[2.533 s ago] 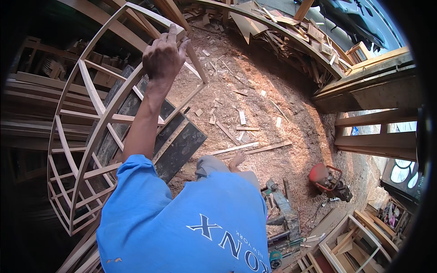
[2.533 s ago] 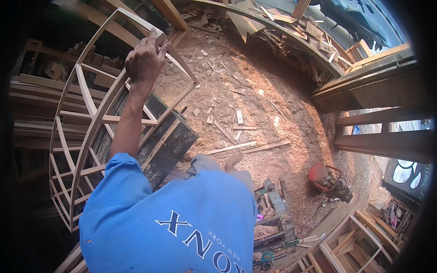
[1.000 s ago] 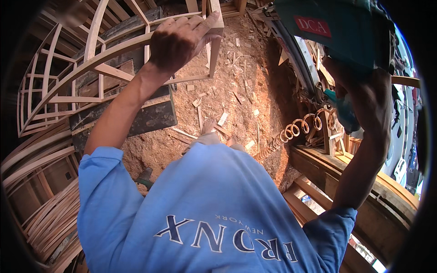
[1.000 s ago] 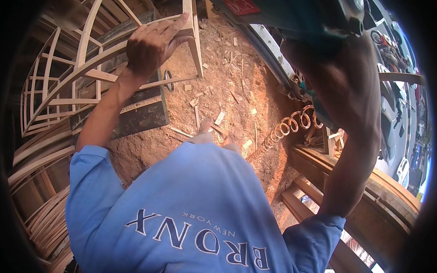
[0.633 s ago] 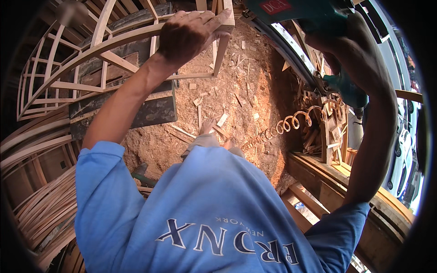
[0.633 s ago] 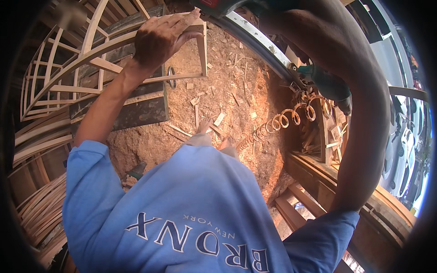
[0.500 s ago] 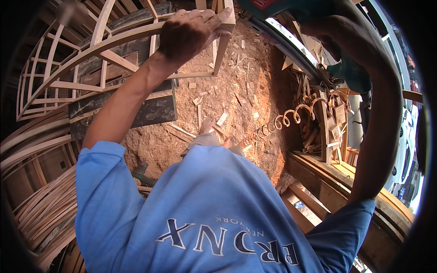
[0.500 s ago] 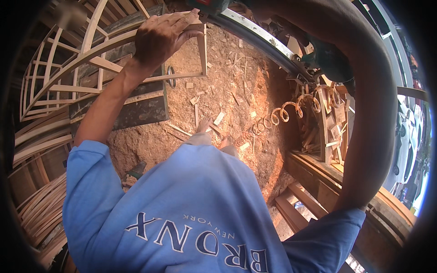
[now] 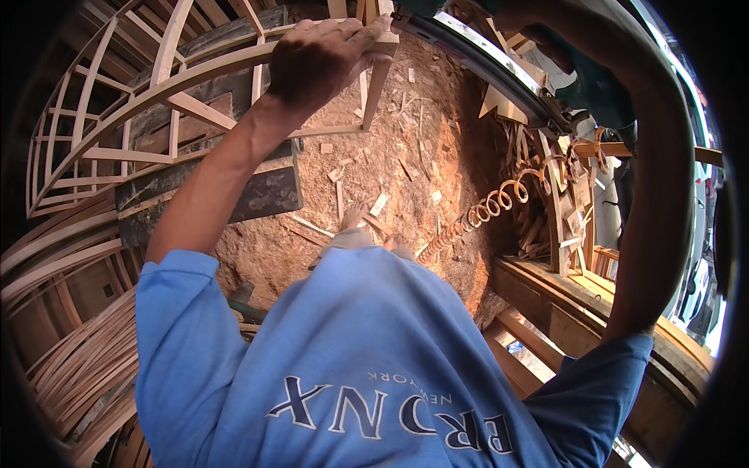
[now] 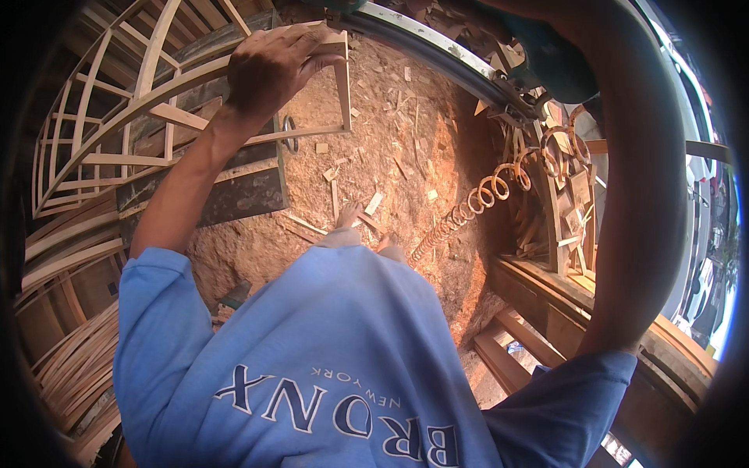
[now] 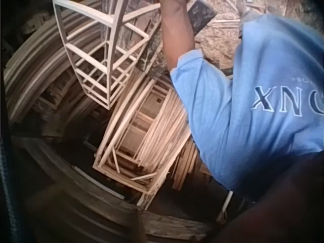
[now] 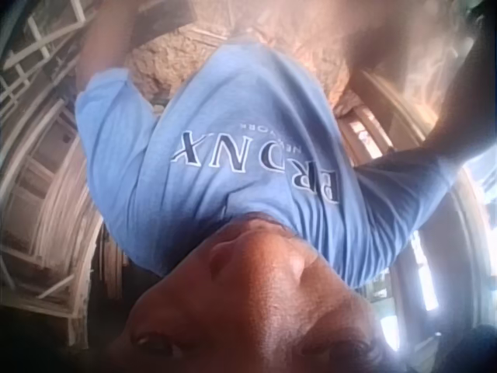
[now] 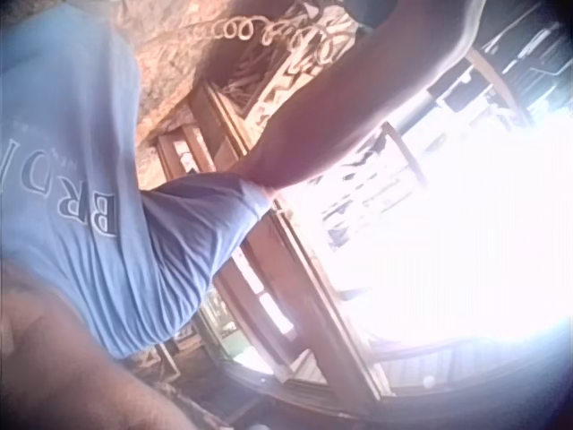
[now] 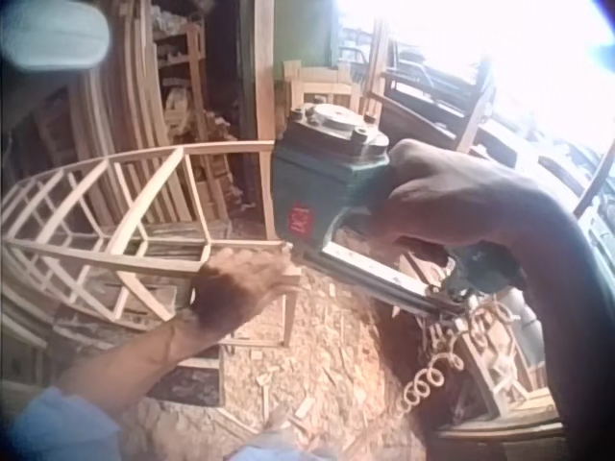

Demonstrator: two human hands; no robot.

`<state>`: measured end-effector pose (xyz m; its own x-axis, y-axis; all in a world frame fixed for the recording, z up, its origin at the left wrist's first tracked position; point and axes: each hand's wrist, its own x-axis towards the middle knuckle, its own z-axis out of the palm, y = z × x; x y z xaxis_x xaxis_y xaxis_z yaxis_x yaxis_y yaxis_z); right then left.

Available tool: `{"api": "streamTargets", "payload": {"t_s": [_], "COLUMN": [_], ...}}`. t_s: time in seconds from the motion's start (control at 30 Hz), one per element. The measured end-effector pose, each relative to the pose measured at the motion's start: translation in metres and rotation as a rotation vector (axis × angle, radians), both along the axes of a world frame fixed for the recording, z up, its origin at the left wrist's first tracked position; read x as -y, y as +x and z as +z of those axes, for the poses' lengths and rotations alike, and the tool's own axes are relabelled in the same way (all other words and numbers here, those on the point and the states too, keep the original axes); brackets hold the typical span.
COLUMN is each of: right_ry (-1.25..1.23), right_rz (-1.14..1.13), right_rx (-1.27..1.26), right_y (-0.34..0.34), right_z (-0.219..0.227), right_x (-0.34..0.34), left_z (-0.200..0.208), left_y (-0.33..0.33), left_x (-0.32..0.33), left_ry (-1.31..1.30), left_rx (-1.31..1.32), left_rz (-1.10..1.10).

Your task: The person assembles a curved wooden frame by positioning thin wooden strips and securing them with a pneumatic nail gun. They repeatedly align the strips, drive nails, and trim excess wood with pliers. The person also refills the nail gun with nails during the process.

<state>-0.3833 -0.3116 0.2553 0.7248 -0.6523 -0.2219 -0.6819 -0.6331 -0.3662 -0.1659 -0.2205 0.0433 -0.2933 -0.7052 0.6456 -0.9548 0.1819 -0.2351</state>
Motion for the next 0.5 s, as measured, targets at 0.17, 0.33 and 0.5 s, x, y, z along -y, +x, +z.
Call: {"api": "streamTargets", "payload": {"t_s": [0.17, 0.33, 0.5], "right_ry": [0.03, 0.068, 0.082], "right_rz": [0.022, 0.06, 0.09], "right_rx": [-0.041, -0.068, -0.087], "right_y": [0.001, 0.007, 0.014], "right_z": [0.005, 0.011, 0.016], "right_x": [0.002, 0.006, 0.005], "left_z": [0.003, 0.006, 0.005], "left_y": [-0.001, -0.003, -0.003], "left_x": [0.002, 0.003, 0.002], "left_ry": [-0.08, -0.093, -0.073], "left_rx": [0.039, 0.032, -0.012], "left_rz": [-0.027, -0.053, -0.054]}}
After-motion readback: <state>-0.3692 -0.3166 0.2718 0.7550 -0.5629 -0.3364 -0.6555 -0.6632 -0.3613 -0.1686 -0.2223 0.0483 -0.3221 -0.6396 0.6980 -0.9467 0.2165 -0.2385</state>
